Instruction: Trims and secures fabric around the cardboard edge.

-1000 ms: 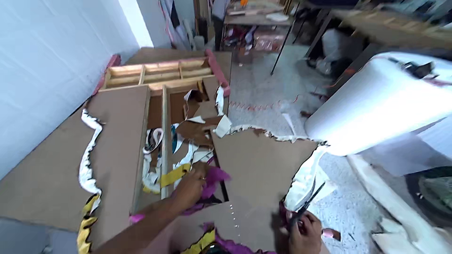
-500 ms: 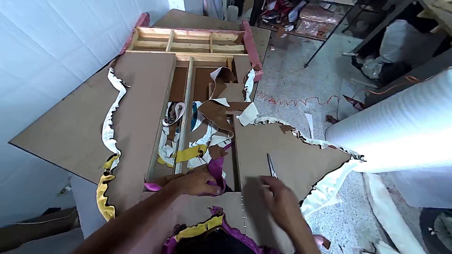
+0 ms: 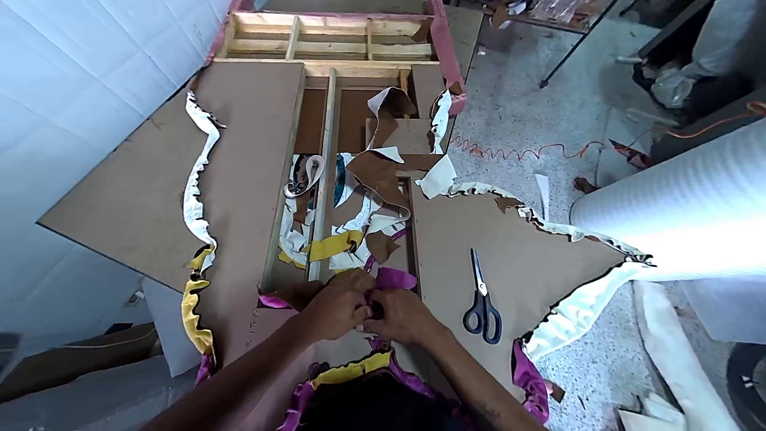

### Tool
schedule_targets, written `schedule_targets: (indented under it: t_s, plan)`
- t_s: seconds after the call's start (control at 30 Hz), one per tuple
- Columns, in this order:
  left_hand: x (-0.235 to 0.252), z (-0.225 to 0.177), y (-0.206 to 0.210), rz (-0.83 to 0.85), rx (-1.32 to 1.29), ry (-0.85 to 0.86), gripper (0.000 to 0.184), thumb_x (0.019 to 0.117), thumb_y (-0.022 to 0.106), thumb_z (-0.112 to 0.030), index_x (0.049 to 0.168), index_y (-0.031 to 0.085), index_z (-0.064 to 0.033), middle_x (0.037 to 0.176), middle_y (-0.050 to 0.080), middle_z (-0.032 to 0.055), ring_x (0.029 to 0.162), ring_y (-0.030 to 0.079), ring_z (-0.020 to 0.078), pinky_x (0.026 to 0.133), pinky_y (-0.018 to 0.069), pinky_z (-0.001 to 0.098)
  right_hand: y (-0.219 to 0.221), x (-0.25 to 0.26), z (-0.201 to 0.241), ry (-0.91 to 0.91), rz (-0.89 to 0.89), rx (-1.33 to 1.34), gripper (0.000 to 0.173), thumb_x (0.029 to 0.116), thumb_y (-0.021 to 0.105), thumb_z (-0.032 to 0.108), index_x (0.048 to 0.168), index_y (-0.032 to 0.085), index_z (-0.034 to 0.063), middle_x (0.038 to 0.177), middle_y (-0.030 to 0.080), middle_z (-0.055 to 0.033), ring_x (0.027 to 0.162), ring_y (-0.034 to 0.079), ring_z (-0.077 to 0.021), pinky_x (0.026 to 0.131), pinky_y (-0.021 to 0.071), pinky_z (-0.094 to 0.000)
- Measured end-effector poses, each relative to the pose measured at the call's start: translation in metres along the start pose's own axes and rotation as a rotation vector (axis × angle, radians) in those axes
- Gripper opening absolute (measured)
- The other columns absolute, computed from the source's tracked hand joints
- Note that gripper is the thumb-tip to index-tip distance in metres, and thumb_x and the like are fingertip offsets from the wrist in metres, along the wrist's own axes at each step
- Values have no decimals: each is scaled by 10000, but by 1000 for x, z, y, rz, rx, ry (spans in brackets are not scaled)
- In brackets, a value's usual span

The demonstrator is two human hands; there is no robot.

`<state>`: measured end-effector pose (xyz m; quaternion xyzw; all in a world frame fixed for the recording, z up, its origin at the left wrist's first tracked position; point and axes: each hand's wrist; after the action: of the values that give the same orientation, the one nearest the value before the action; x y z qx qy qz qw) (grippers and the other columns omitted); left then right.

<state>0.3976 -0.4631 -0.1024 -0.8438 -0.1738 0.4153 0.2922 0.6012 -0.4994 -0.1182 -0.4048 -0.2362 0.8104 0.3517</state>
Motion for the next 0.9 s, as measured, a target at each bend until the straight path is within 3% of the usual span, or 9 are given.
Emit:
schedule_targets:
  t_s: [0.2,0.33,0.47,0.6,0.67,0.7,0.73,0.8,0.9]
  plan:
    - [30,12,-7,139,-57,200,474,1078,392,-383,944,715,-62,944,695,123,983,663,295,905,504,576,4,11,-10,28,145,41,815,802,481,906,947,730,143,887,708,-79,902,694,-274,836,546,-606]
    - [48,21,3,226,-184,177,495,1064,411,-432,1034,715,-42,1033,703,152,1050,661,315,935,491,605,11,18,-14,57,191,50,863,795,441,930,995,726,139,915,719,-92,921,705,-290,833,544,-632]
    - [30,32,13,70,-370,164,357,1017,540,-411,951,743,-125,889,700,44,883,666,185,824,535,483,12,22,-24,20,229,194,760,832,534,855,921,746,131,879,710,-74,885,691,-251,837,547,-585]
    - [-44,41,-6,-574,-287,68,266,994,653,-327,1224,731,-219,1137,733,-34,1033,696,102,949,593,400,22,9,-29,6,-24,267,577,879,591,758,828,728,199,750,668,9,750,664,-172,742,570,-515]
    - [-88,58,-18,-851,-254,-161,412,932,740,-409,1285,674,-207,1005,724,-27,863,701,130,775,627,418,36,-1,-27,47,-275,314,402,900,657,640,865,732,247,743,683,71,707,671,-109,687,595,-450]
    - [-105,68,-23,-881,-187,-297,559,878,747,-551,1332,632,-248,875,673,-26,741,646,160,664,580,456,39,-1,-28,51,-414,369,319,916,682,561,943,736,248,770,701,84,698,683,-90,661,616,-418]
    - [-119,77,-23,-819,-168,-392,716,821,750,-659,1412,585,-289,856,677,2,728,647,206,657,569,520,39,1,-29,45,-527,456,270,936,698,482,1030,735,231,815,715,75,715,691,-89,657,624,-396]
    - [-129,91,-1,-633,-232,-408,800,805,787,-643,1487,549,-298,1080,727,45,942,698,244,844,589,565,40,5,-30,7,-626,575,278,961,696,403,1158,712,209,941,729,57,806,706,-97,707,638,-366]
    - [-94,80,36,-671,-219,-138,319,946,728,-337,1242,735,-219,1128,732,-26,1011,704,116,915,612,400,52,7,-27,-132,-640,471,293,951,695,396,1192,714,230,1053,695,80,899,674,-51,772,621,-322]
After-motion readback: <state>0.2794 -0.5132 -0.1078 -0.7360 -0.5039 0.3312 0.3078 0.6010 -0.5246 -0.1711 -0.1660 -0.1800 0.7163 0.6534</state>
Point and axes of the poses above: each hand's wrist, its own x-axis towards the middle knuckle, its own y-axis out of the palm, z = x × y
